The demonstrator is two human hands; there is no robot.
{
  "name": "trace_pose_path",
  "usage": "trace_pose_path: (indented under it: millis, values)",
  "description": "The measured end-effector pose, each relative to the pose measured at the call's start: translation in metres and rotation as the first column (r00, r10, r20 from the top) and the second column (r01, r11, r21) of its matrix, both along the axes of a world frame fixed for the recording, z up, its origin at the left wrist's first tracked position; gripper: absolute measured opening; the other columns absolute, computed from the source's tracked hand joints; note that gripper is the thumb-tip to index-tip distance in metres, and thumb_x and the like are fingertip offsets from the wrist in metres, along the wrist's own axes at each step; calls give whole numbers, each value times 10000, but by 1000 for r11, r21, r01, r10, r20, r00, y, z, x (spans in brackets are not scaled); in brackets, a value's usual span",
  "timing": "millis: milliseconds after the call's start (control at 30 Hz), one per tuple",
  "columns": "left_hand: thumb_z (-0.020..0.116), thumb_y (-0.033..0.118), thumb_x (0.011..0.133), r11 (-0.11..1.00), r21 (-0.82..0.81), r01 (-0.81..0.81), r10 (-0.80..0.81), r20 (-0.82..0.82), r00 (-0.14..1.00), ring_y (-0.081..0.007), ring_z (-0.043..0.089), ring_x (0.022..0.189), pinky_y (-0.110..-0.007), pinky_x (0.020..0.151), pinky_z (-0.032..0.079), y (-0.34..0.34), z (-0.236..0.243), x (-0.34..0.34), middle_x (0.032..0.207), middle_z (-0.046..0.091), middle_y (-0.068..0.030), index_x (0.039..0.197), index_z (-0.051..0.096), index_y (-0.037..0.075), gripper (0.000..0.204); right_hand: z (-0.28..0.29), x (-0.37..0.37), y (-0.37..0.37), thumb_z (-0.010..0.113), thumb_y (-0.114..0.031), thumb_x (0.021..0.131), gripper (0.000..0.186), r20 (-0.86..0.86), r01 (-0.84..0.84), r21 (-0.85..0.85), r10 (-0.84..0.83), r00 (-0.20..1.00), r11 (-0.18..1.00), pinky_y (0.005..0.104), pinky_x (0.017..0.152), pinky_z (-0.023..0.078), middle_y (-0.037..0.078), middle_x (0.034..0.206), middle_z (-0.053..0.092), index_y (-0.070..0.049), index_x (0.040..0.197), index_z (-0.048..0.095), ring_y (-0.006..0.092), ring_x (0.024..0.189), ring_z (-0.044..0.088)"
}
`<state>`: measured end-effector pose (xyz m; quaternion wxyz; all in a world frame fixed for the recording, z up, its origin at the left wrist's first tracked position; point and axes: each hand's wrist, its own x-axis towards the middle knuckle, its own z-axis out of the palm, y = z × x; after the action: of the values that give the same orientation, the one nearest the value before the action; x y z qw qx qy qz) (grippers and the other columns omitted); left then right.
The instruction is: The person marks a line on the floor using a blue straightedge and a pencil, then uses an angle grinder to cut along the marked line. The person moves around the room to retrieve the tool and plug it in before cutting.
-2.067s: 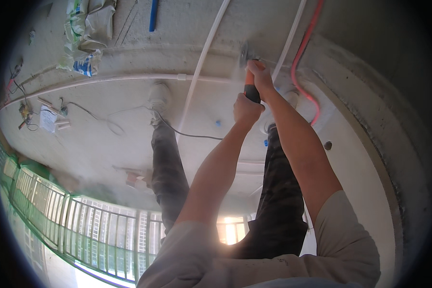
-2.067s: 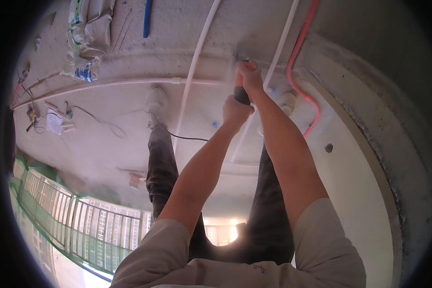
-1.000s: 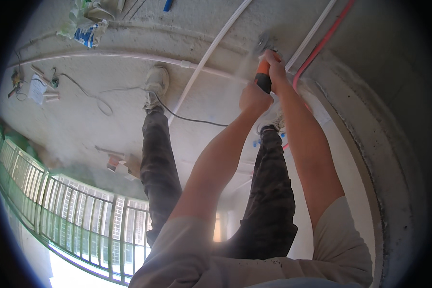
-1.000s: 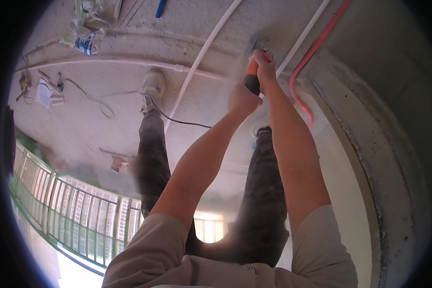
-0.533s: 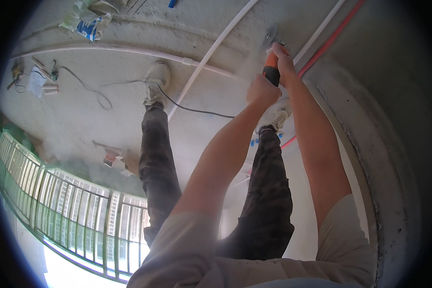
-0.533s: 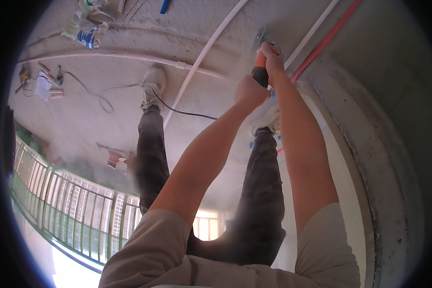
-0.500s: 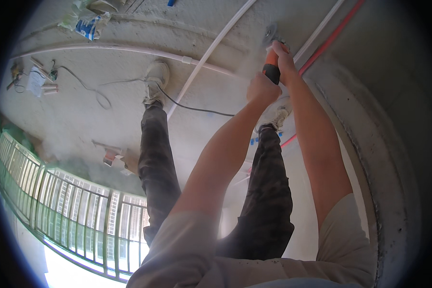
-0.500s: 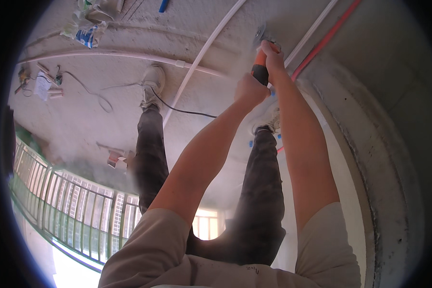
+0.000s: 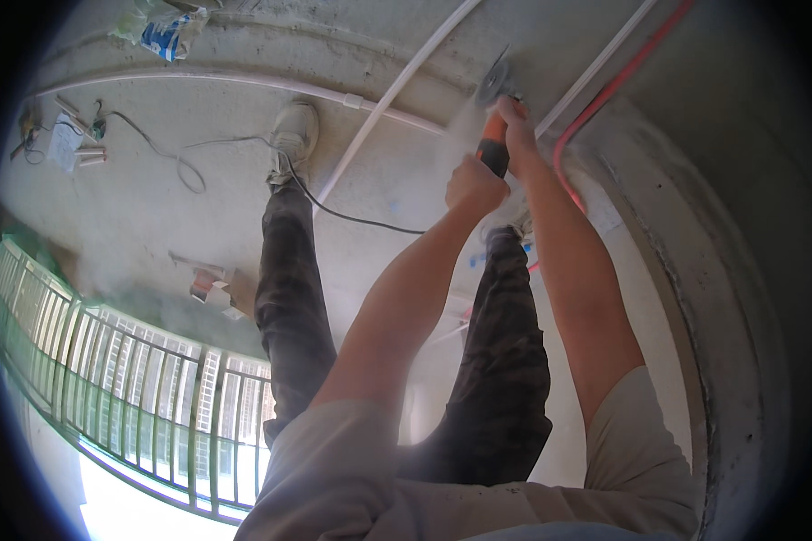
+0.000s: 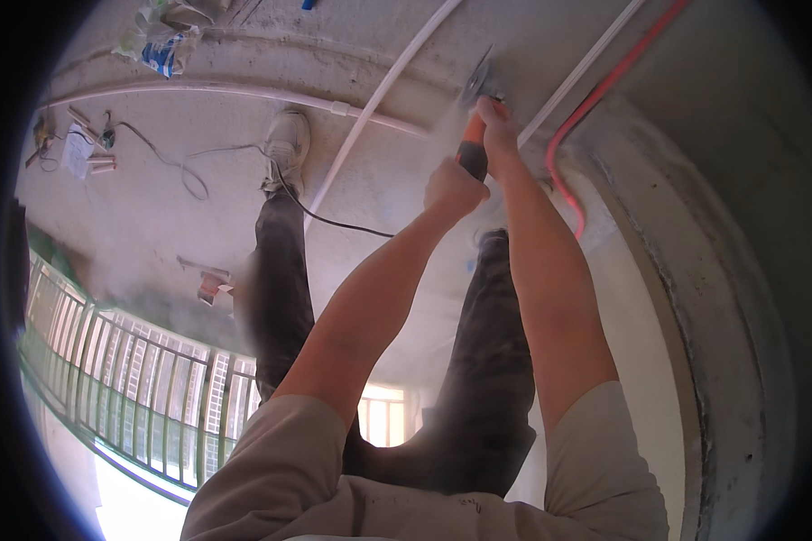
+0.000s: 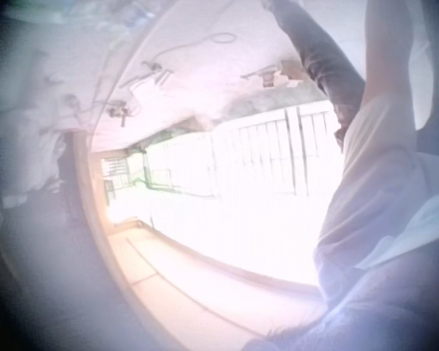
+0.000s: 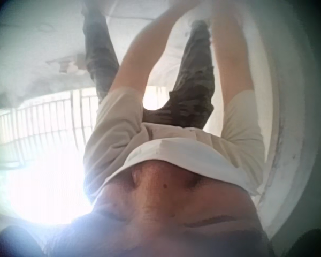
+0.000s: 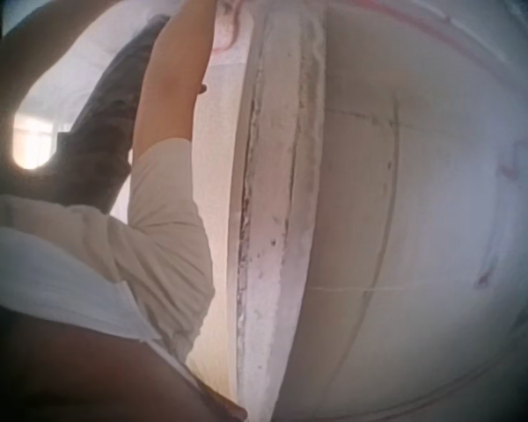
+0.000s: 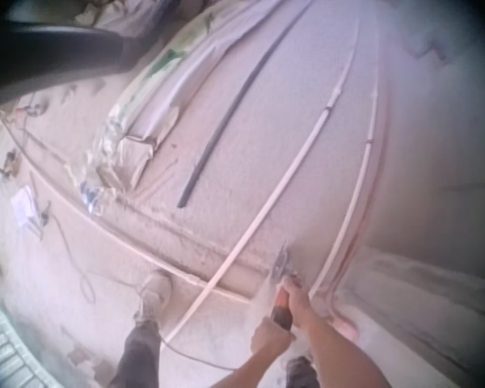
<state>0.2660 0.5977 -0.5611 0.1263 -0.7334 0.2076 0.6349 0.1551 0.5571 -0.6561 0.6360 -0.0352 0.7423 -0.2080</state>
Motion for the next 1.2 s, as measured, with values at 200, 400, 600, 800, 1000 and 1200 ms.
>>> trace_pose_path:
  millis: [200,400,600,800,1000,1200]
  values:
    - [826,206,785,997,77,25,-20,-66,998,-376,728,1229,-471,1034,586,-3,3,6,1293,735,-190,1355,586,39,640,-8,-3,7,750,-492,1021,473,0,-42,31,42,999,999,404,756,575,40,1043,657,-121,1281,613,198,866,658]
    - [834,206,781,994,113,8,-1,-55,999,-368,725,1239,-465,1041,583,-2,5,9,1306,731,-188,1357,586,40,649,-12,-2,14,732,-512,1033,461,25,-58,67,56,998,996,404,742,580,40,1010,658,-131,1262,610,204,837,669]
    - [877,196,697,998,68,4,-2,-33,999,-345,769,1116,-453,945,609,14,-5,14,1180,774,-190,1281,649,4,656,-18,6,26,732,-496,1039,454,-61,-44,7,44,997,999,397,774,583,32,1029,664,-116,1259,616,194,873,669]
    - [796,188,802,996,80,43,-36,-88,995,-375,747,1184,-488,1009,587,13,-8,16,1233,761,-203,1332,620,26,581,-18,4,22,752,-473,1030,457,-50,-60,21,61,997,998,387,780,586,30,1040,667,-102,1264,625,182,874,668]
    - [797,174,800,999,9,-35,36,-82,996,-395,742,1176,-495,983,591,-13,6,3,1216,757,-217,1320,607,18,575,-17,-12,-5,736,-496,1035,439,-104,-68,-6,67,992,998,401,710,586,33,949,647,-104,1195,619,199,777,658]
    - [812,179,787,998,56,-16,20,-74,997,-363,748,1180,-466,990,594,-38,8,-1,1245,755,-188,1344,624,41,603,-23,-21,-26,721,-560,1029,486,-74,-57,104,64,995,993,396,719,583,41,945,657,-127,1211,595,208,775,660]
